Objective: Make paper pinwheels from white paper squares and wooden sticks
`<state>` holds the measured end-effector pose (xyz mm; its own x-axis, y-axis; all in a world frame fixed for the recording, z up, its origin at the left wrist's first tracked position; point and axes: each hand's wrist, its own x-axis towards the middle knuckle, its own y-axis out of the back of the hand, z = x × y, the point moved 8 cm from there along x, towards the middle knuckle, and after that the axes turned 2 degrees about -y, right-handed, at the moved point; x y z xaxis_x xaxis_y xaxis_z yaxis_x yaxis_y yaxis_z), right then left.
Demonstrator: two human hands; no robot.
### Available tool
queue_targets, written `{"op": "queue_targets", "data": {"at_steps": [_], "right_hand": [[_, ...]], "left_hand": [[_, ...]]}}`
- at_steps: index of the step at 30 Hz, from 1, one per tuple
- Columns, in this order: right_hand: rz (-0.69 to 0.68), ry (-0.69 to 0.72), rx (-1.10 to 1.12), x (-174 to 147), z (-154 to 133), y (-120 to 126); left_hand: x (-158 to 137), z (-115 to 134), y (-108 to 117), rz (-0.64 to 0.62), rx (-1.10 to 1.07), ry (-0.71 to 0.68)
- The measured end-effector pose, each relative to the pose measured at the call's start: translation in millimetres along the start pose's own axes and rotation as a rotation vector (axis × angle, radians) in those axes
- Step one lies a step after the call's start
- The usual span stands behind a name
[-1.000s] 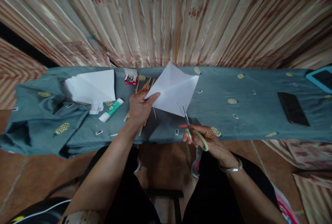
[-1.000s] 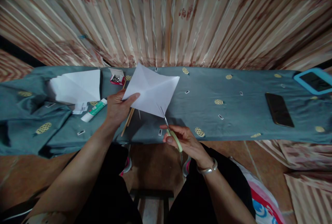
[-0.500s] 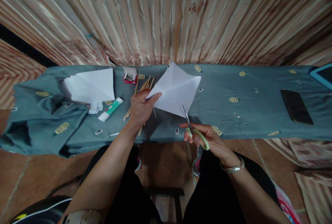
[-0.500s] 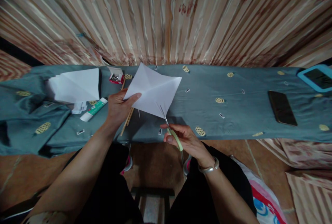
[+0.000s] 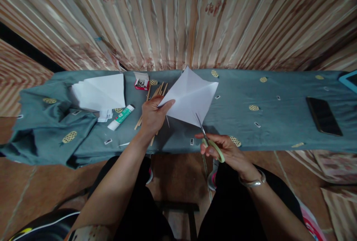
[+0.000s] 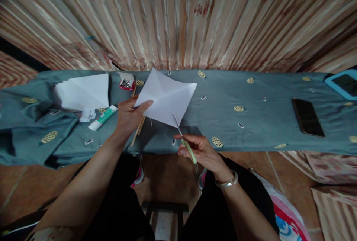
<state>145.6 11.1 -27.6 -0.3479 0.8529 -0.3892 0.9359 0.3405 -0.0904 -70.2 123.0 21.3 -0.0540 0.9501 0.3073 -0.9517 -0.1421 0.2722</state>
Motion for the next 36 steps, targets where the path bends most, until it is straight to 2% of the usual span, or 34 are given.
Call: {"op": "queue_targets", "data": {"at_steps": [27,36], "right_hand": [[0.035,-0.071,0.021,3.3,8.5,-0.6],[0.035,-0.031,0.019,4.3,5.7,1.1]], "left_hand": [[-0.6,-2.0,0.7,0.003,-0.015,0.007],[-7.8,-1.4,-12.4,-0.080,-0.036,0.023]]}}
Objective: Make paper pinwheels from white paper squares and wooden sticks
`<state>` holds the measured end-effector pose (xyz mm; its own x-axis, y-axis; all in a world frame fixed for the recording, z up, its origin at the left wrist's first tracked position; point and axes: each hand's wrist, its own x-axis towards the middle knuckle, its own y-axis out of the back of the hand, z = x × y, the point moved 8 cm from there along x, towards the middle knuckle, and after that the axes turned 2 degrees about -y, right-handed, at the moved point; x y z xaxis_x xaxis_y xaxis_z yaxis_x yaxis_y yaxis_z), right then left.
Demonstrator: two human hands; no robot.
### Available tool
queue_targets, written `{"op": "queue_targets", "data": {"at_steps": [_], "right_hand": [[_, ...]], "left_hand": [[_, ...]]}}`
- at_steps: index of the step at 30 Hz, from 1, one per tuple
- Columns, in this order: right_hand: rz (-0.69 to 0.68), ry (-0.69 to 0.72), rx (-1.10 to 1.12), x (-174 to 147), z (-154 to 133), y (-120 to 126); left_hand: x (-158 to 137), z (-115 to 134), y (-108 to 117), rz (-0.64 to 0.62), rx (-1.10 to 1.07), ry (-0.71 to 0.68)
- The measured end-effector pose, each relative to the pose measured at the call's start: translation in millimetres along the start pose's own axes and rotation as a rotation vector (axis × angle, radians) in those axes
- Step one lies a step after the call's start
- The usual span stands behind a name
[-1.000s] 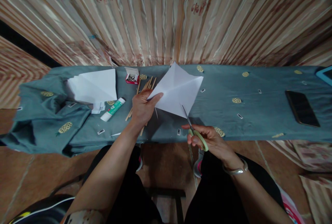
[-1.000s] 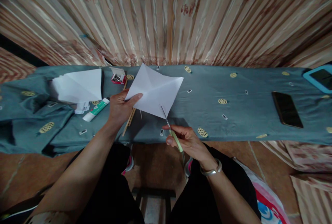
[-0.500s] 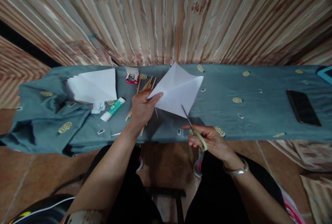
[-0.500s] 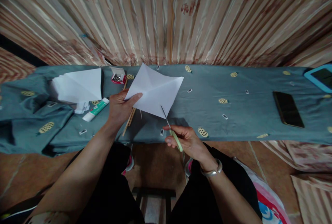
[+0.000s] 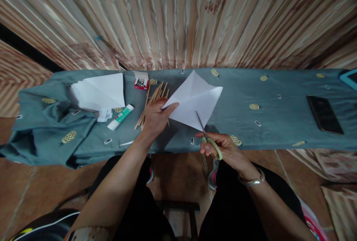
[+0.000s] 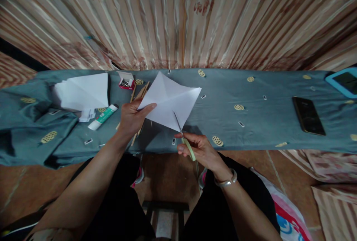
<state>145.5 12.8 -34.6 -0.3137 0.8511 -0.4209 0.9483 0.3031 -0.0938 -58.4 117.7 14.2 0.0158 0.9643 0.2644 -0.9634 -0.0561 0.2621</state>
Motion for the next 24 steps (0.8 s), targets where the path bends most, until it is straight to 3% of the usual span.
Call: {"op": "queue_targets", "data": {"at_steps": [24], "right_hand": [[-0.006,0.012,0.033,1.7,-6.3,-5.4]], "left_hand": [[-4.0,1.5,-6.6,-0.018,-0.052,0.028]]}}
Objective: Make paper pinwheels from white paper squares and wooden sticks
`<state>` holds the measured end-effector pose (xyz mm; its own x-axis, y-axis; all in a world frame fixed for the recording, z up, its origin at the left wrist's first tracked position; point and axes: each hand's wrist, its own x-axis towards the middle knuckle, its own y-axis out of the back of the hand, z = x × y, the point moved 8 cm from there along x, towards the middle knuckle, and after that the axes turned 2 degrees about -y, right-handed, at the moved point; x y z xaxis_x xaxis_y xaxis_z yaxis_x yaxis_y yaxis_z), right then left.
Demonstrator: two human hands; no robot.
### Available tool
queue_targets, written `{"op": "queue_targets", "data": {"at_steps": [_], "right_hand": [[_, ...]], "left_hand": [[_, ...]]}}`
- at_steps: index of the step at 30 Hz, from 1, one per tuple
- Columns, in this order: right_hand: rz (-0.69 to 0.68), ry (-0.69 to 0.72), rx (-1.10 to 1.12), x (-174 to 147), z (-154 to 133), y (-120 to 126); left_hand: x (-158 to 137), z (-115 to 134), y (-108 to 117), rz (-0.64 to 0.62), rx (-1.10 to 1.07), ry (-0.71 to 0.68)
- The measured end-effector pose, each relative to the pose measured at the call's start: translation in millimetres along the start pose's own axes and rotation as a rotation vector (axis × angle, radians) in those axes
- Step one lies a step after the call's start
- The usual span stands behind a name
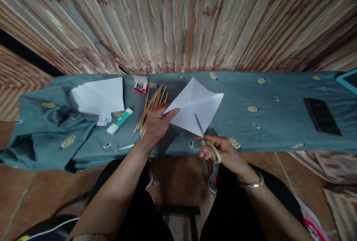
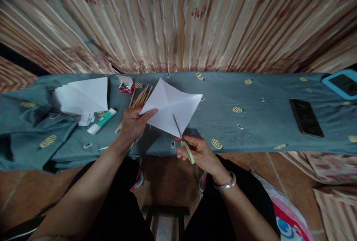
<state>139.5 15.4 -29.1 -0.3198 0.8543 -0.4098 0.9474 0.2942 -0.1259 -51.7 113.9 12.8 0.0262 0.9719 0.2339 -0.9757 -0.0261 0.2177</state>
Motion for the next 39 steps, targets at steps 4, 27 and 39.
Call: {"op": "queue_targets", "data": {"at_steps": [4,27,39], "right_hand": [[0.020,-0.022,0.013,0.5,3.2,2.5],[0.064,-0.051,0.067,1.6,5.9,2.2],[0.044,-0.007,0.045,3.0,1.2,-1.0]], "left_hand": [[0.7,1.6,0.5,0.004,-0.016,-0.022],[-2.8,3.7,-2.7,-0.009,0.031,-0.040],[-6.1,1.5,-5.0,-0.040,0.025,-0.014]]}}
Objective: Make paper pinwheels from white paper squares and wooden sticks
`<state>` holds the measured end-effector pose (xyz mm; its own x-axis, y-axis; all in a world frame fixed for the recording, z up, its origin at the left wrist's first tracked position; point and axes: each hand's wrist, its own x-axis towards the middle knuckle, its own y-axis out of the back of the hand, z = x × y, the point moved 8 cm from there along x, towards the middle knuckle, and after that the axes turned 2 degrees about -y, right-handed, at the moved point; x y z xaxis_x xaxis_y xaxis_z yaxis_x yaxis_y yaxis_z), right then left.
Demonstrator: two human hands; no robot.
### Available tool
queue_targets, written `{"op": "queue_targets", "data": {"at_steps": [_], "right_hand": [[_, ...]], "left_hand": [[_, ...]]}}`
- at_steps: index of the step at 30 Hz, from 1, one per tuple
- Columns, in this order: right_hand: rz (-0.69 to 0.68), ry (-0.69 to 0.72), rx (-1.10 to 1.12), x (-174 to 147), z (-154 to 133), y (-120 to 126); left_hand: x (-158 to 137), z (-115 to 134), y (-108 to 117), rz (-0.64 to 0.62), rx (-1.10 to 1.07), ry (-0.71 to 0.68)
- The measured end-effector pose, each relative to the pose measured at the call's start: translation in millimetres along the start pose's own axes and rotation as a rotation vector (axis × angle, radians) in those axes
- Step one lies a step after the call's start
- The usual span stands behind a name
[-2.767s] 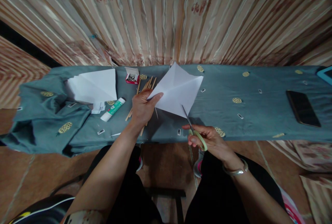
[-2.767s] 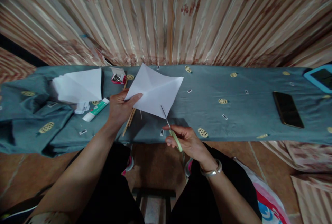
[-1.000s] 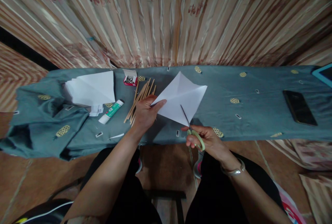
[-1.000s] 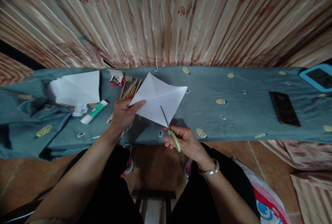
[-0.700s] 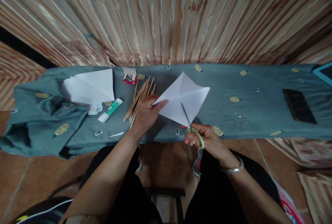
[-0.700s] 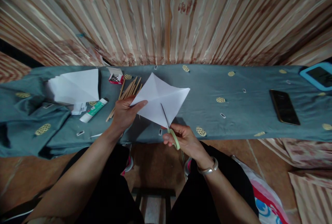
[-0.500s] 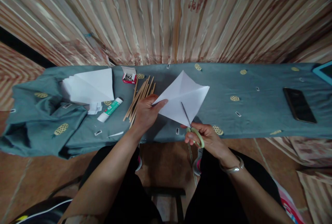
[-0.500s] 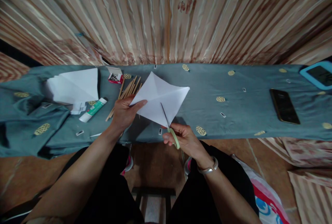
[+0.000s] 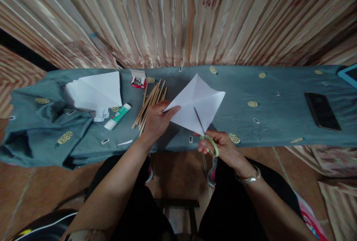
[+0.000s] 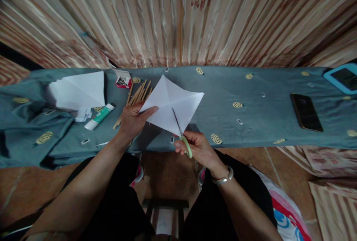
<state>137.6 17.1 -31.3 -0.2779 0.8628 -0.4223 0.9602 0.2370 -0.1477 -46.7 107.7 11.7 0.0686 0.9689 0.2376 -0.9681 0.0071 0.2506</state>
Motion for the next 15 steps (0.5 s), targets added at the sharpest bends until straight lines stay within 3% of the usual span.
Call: {"op": "queue_targets", "data": {"at_steps": [15], "right_hand": [[0.073,-0.064,0.013,-0.8,7.5,6.6]], "left_hand": [[-0.6,-0.9,0.6,0.005,0.016,-0.012]]}}
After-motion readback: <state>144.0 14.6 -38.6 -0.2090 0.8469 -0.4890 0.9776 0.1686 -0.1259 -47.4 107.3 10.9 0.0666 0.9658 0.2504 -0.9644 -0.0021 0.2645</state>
